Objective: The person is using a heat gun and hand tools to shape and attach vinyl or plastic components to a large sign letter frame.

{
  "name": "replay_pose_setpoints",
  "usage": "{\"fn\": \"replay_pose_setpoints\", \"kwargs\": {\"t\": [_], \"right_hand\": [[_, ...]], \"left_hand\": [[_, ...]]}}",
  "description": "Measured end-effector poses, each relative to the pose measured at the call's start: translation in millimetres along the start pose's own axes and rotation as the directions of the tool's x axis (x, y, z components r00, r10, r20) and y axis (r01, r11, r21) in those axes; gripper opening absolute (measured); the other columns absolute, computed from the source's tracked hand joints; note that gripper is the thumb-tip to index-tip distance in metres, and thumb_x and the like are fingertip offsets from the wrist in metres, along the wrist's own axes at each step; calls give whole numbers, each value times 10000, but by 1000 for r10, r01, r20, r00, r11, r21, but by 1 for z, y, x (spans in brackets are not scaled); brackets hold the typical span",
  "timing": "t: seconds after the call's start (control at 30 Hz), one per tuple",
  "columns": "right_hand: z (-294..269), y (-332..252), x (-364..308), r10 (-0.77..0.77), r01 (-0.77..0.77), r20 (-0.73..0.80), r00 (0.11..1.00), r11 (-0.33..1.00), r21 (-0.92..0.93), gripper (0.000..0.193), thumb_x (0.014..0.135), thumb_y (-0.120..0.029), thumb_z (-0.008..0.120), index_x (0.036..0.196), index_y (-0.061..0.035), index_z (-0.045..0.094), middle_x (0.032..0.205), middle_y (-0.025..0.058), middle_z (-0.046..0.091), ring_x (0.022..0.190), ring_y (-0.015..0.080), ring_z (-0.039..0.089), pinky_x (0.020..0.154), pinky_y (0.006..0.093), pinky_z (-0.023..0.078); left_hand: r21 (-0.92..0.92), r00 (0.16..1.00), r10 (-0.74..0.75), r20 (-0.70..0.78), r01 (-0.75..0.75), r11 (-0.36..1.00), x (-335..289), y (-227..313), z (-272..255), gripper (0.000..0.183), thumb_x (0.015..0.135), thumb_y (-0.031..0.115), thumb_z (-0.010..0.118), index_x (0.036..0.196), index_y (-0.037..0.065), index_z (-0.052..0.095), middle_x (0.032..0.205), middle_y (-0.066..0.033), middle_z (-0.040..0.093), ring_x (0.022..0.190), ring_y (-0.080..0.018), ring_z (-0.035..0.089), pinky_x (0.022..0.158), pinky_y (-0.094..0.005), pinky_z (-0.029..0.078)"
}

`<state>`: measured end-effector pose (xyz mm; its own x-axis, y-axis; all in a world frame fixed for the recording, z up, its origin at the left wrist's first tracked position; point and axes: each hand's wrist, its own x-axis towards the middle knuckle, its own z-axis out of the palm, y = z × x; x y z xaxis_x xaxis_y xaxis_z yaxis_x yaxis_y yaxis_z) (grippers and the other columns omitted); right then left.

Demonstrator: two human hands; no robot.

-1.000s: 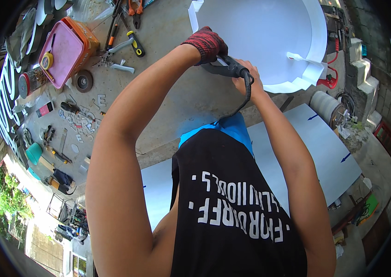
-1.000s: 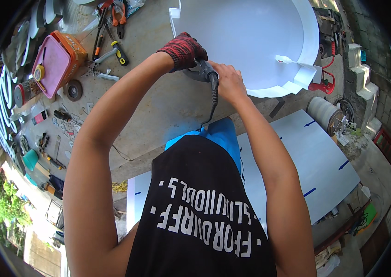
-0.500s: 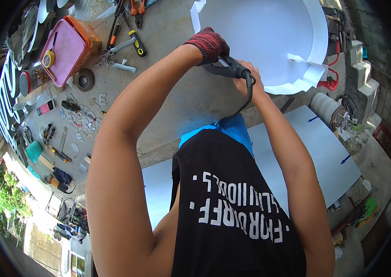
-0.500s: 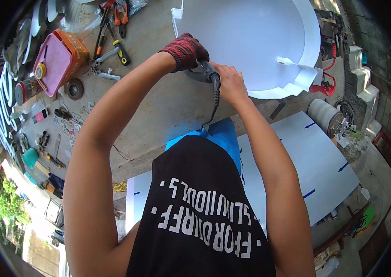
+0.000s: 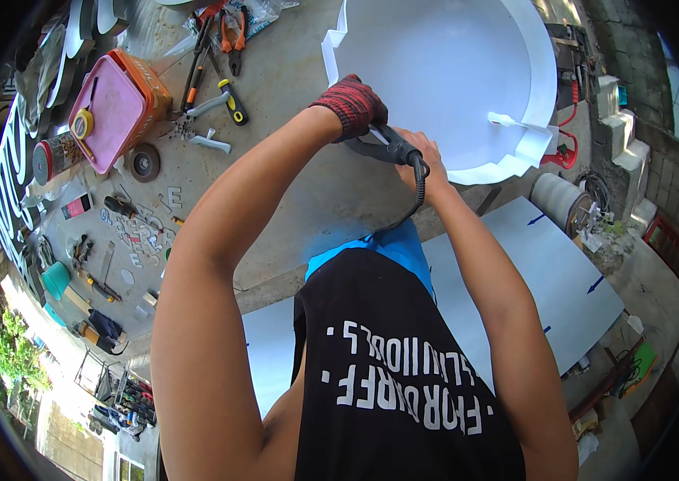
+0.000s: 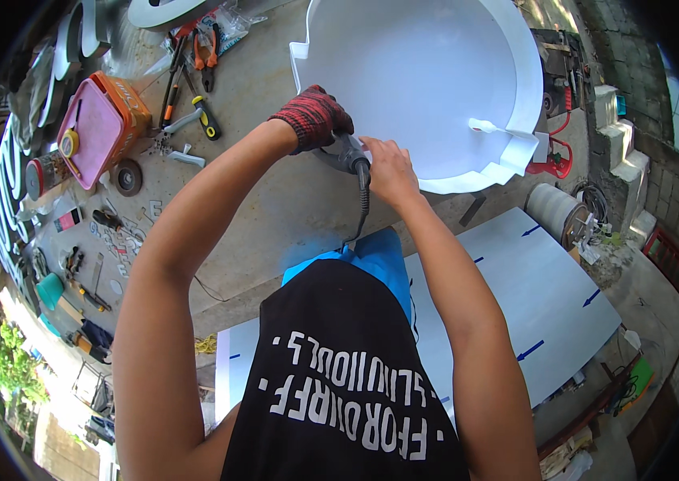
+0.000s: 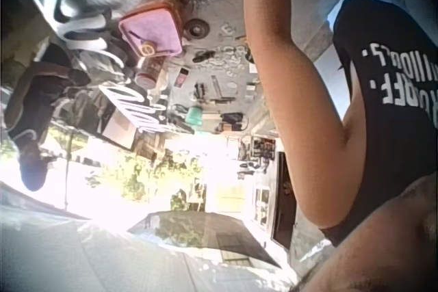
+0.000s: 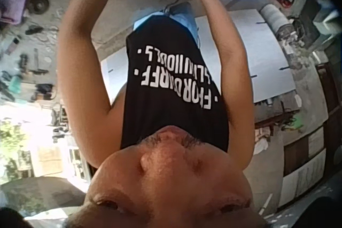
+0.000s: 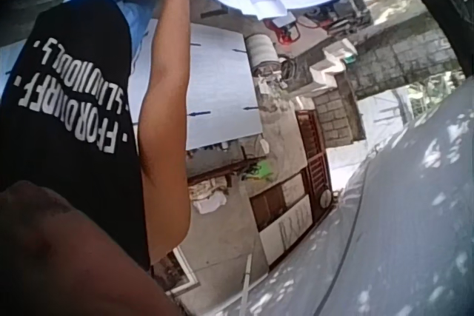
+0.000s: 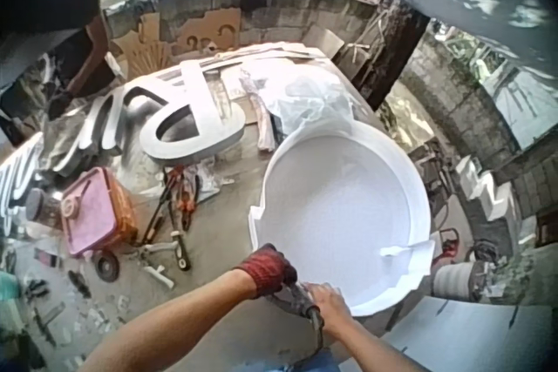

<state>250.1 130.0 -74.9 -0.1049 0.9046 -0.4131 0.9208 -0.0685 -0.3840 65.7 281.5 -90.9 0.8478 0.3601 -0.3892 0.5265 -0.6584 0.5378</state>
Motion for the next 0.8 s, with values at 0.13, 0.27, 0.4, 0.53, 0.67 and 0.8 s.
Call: {"fn": "replay_pose_setpoints", "kwargs": {"t": [0.13,0.27,0.4,0.53,0.67,0.8], "right_hand": [[2,4,0,10,-10,9,1000,1000,14,403,811,-59,698,1210,-104,657,1142,75,703,1152,300,606,982,441,447],[4,8,0,-27,28,-14,1000,999,28,420,748,-61,689,1166,-95,658,1110,90,687,1123,320,596,971,443,453],[-5,1,-1,14,-15,14,1000,999,32,303,859,-75,713,1160,-111,717,1143,72,724,1159,278,623,996,440,449],[-10,0,0,22,-23,21,1000,999,37,310,860,-64,707,1167,-112,721,1143,73,727,1158,278,626,1003,436,450],[-12,-1,-1,22,-23,16,1000,998,53,310,860,-51,699,1163,-111,722,1140,72,728,1158,276,628,1010,433,451],[-11,-4,-1,36,-37,8,999,997,71,307,861,-47,694,1159,-112,722,1137,71,728,1162,273,627,1015,432,450]], "left_hand": [[4,1000,23,10,-23,1000,1,-2,0,364,788,169,768,1138,262,789,1064,-45,769,1057,-292,673,1027,-389,460],[-5,1000,26,-4,-26,1000,1,-3,3,319,820,162,736,1114,275,793,1065,-33,774,1061,-295,669,1002,-385,477],[9,1000,24,8,-24,1000,0,0,-5,406,757,168,764,1157,237,782,1058,-43,771,1033,-271,686,1054,-389,440],[3,999,41,-8,-41,999,2,-2,-1,400,763,164,760,1156,236,780,1042,-31,772,1028,-262,688,1045,-384,444],[0,1000,28,7,-28,1000,1,1,-5,393,771,168,761,1157,237,778,1042,-22,774,1028,-253,691,1046,-379,442],[5,1000,13,7,-13,1000,2,-2,-2,397,767,165,766,1157,237,778,1049,-22,775,1032,-249,693,1045,-378,443]]}}
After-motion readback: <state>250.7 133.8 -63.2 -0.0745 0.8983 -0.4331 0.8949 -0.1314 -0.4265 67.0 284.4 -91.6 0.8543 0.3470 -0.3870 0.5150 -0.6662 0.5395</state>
